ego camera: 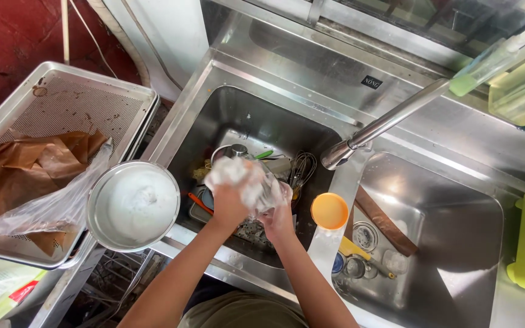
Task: Washing various kitchen utensils and containers in a commercial sink using a sponge and soapy water.
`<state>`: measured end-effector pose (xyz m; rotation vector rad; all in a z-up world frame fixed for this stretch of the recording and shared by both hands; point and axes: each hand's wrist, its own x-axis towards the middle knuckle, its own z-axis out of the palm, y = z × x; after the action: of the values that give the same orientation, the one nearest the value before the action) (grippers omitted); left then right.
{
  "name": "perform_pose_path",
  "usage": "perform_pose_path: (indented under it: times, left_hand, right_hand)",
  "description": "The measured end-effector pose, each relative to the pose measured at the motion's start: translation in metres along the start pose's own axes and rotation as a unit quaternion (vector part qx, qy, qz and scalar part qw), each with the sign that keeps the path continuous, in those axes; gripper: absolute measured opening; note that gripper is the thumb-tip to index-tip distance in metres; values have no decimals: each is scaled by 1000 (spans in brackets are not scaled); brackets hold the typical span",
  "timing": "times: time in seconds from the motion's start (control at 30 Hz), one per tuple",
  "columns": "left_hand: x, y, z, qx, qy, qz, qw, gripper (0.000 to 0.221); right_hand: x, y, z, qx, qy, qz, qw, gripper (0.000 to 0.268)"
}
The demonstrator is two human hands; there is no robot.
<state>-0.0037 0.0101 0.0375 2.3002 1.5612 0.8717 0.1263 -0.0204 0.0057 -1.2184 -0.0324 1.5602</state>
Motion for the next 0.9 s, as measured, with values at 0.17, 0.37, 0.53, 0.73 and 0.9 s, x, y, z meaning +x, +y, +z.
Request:
perform_pose_path:
  times: [0.17, 0.37, 0.53, 0.73, 0.9]
  left_hand:
    - [18, 22, -35, -24, 59, 109, 992, 33]
    - [48, 1, -44, -382, 66, -151, 910, 25]
    - [51, -60, -37, -433, -232, -344, 800, 24]
    - [25, -33, -27, -331, -457, -225, 794, 36]
    - [16, -21, -21, -498, -441, -235, 709, 39]
  right_hand:
    - [23, 9, -20, 52, -37, -50, 997, 58]
    - [11, -23, -34, 56, -155, -91, 982, 65]
    - [-24, -77, -24, 45, -295, 41, 954, 87]
    - [-28, -77, -27, -54, -354, -4, 934, 92]
    - [-22, -82, -36, -142, -340, 59, 928, 86]
